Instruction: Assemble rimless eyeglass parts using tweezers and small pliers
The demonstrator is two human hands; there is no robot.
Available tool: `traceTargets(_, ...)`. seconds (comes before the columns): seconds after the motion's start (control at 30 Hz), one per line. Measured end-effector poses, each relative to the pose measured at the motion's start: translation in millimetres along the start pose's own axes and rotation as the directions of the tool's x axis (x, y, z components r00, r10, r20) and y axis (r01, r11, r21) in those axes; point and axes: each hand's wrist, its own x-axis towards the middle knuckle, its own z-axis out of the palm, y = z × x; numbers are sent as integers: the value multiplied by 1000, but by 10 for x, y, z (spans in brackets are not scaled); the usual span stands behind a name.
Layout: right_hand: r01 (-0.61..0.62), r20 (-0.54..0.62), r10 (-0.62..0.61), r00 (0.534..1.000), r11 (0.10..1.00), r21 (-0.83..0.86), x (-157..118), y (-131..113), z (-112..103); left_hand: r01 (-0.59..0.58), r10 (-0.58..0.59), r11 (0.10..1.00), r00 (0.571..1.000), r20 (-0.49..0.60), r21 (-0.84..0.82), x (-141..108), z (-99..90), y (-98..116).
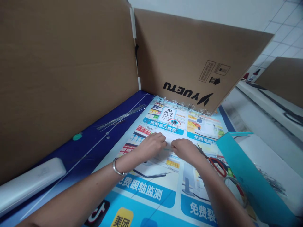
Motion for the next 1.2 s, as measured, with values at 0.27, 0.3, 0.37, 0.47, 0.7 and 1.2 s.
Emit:
traceTargets(0.27,-70,-82,70,994,998,-2,77,-94,80,41,-38,994,999,-24,102,25,4,17)
traceTargets(0.3,-70,-92,70,993,998,0,80,-99,85,58,-55,993,998,-30,102,25,6,15)
traceTargets(0.37,-65,-108,66,992,998,5,77,-92,88,101,-96,989,994,-45,106,24,2,9)
traceTargets(0.47,-60,-136,60,989,998,3,66,-53,86,145,-139,982,989,-58,124,18,-5,-4)
traceTargets(0.7,-86,-188,77,979,996,-36,82,-28,123,195,-191,974,980,-48,119,13,40,-26)
traceTargets(1.2,-86,-242,71,968,995,-53,67,-161,166,137,-137,990,991,6,16,7,116,27)
